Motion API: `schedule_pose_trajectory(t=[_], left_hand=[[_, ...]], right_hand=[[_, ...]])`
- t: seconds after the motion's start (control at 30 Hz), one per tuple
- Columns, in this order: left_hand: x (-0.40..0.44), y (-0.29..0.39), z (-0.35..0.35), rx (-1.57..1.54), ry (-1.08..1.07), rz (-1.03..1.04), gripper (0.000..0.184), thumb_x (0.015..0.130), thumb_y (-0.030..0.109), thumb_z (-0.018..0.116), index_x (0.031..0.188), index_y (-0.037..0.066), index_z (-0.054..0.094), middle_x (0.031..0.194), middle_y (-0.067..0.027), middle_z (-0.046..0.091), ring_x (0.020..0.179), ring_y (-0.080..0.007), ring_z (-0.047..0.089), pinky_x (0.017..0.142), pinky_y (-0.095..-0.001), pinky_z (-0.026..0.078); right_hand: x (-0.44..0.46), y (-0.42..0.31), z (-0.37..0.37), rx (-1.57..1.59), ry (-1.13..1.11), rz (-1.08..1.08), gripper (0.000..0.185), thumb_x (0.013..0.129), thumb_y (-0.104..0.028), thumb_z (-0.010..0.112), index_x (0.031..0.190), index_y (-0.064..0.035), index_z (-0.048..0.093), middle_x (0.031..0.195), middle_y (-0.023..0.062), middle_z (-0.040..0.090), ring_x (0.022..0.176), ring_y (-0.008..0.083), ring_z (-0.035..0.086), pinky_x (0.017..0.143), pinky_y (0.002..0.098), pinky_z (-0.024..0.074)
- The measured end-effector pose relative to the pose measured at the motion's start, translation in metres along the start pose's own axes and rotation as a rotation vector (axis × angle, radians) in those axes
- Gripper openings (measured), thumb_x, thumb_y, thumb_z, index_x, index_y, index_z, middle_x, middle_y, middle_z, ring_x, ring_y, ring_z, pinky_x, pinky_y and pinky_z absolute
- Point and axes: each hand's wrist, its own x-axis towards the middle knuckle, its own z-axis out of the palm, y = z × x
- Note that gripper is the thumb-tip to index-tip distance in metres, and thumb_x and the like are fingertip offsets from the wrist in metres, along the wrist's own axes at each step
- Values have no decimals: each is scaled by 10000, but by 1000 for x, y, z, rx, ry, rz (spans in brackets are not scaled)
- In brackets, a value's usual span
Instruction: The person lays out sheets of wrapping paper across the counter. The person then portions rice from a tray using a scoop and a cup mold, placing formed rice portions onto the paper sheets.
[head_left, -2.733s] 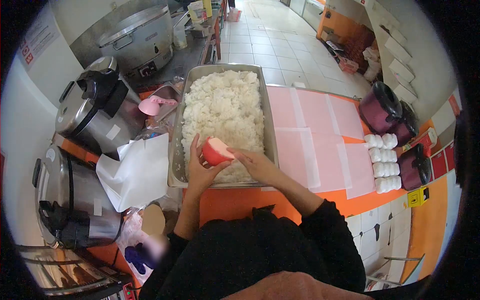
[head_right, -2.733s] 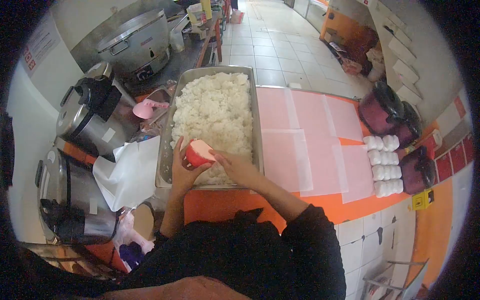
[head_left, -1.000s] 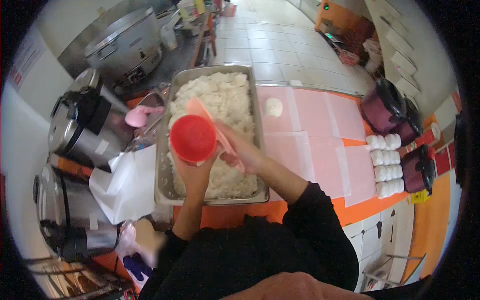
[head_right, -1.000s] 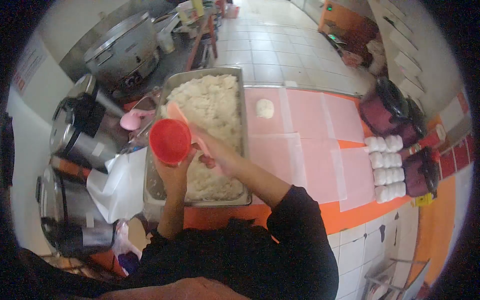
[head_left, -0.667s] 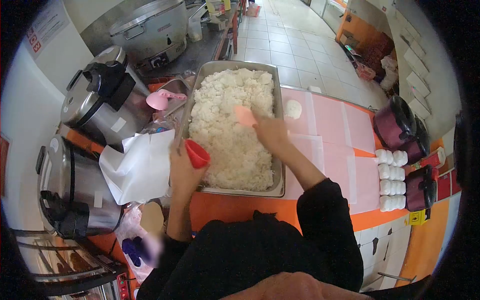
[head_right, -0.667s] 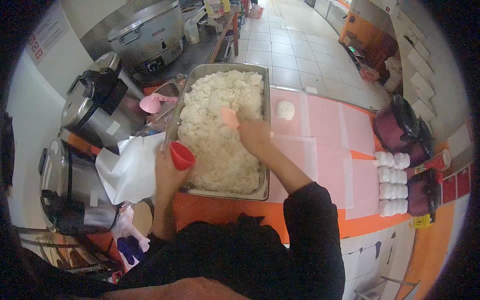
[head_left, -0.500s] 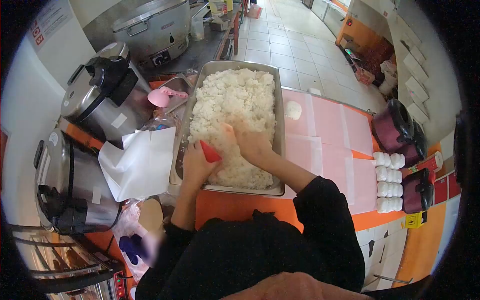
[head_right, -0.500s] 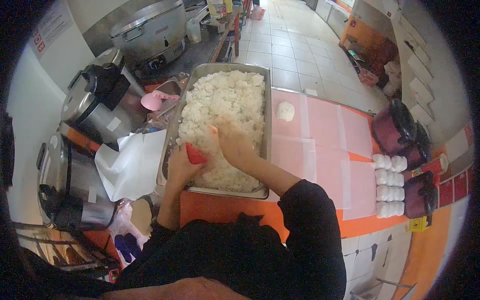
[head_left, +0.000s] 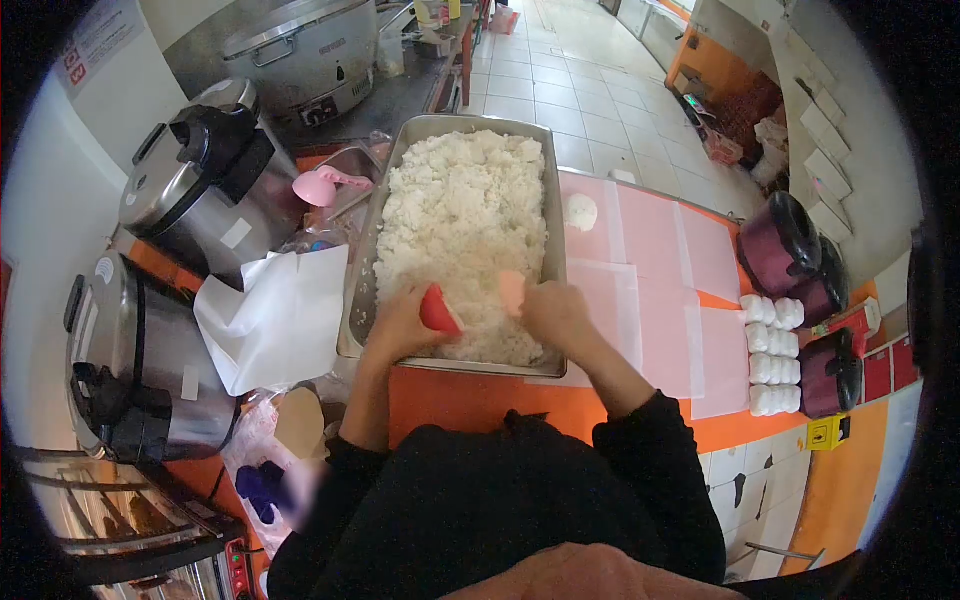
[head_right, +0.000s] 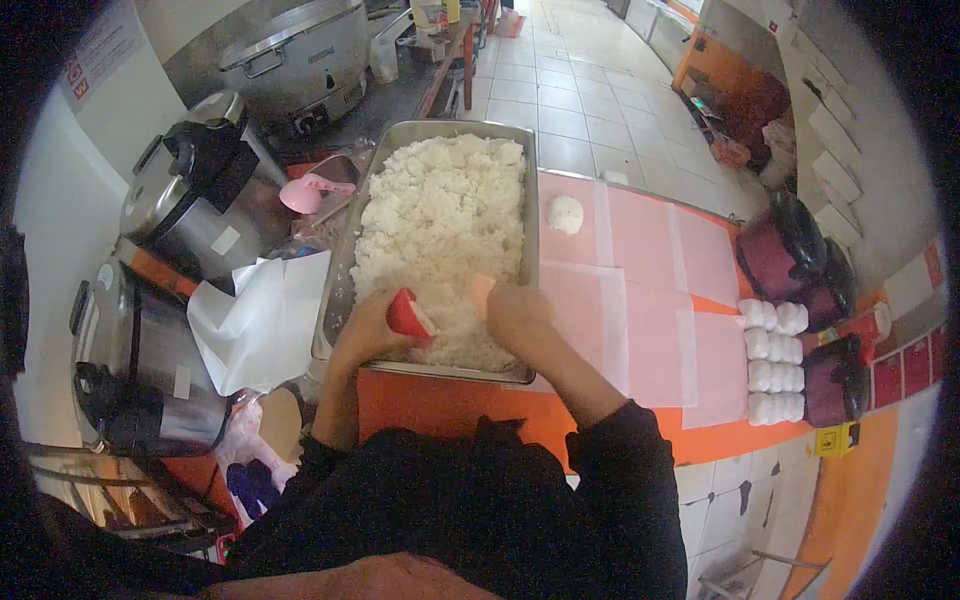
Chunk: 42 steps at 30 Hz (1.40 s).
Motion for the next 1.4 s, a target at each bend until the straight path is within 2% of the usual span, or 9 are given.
schedule_pose_trajectory(t=[0.17,0.3,0.4,0.47,0.57,0.7,0.87,1.17,1.4], left_hand=[[0,27,11,61,42,-75,761,563,405,828,1163,32,542,1076,-208,598,1004,-372,579,842,-417,476],[1,27,12,47,36,-100,846,545,433,844,1209,11,532,1135,-177,592,1046,-324,588,891,-408,464],[0,6,18,27,314,49,846,580,393,847,1234,-3,483,1130,-183,573,1018,-315,592,841,-389,498],[0,10,13,-495,351,-37,829,634,313,841,1280,-3,428,1169,-161,548,1052,-279,578,849,-366,508],[-7,19,0,-1128,313,-128,790,703,196,814,1322,-1,365,1215,-137,513,1098,-248,549,868,-342,514],[-11,16,8,-1400,248,-29,785,705,84,802,1337,-13,347,1259,-128,488,1129,-241,531,905,-360,508],[-11,6,17,-1024,311,76,876,648,33,831,1359,-23,324,1263,-135,481,1135,-240,529,908,-370,514],[-11,14,17,-929,304,121,907,609,67,862,1353,24,346,1289,-137,439,1132,-243,530,860,-353,550],[-12,22,17,-766,257,136,884,575,93,879,1320,84,402,1280,-69,354,1167,-252,495,854,-344,562]], right_hand=[[-2,-21,25,121,117,-134,283,839,-132,491,1097,-24,532,814,145,675,783,335,666,688,449,523],[-10,-41,26,91,57,-103,439,852,-230,537,1231,-23,459,804,215,648,769,354,646,638,480,493],[-19,-43,7,59,96,-111,545,890,-270,518,1351,-22,367,843,213,650,784,367,642,652,471,498],[-16,-17,-1,98,272,-116,603,916,-304,507,1410,-27,301,893,206,657,786,390,640,673,451,512],[-20,10,-20,601,505,-110,459,951,-263,455,1328,-2,429,903,192,663,851,382,640,771,429,508],[-7,11,28,1051,319,-493,443,984,-301,420,1319,-14,463,1180,223,575,1100,348,556,946,369,424],[-12,-29,35,944,221,-388,411,1009,-265,374,1343,-38,449,1325,167,511,1235,227,472,1031,312,341],[-17,-2,-10,925,-18,-440,426,999,-331,376,1313,-68,493,1287,171,538,1189,275,519,1005,348,382],[-10,-14,-8,803,256,-354,405,996,-362,366,1318,-157,501,1274,174,539,1158,342,530,981,368,403]])
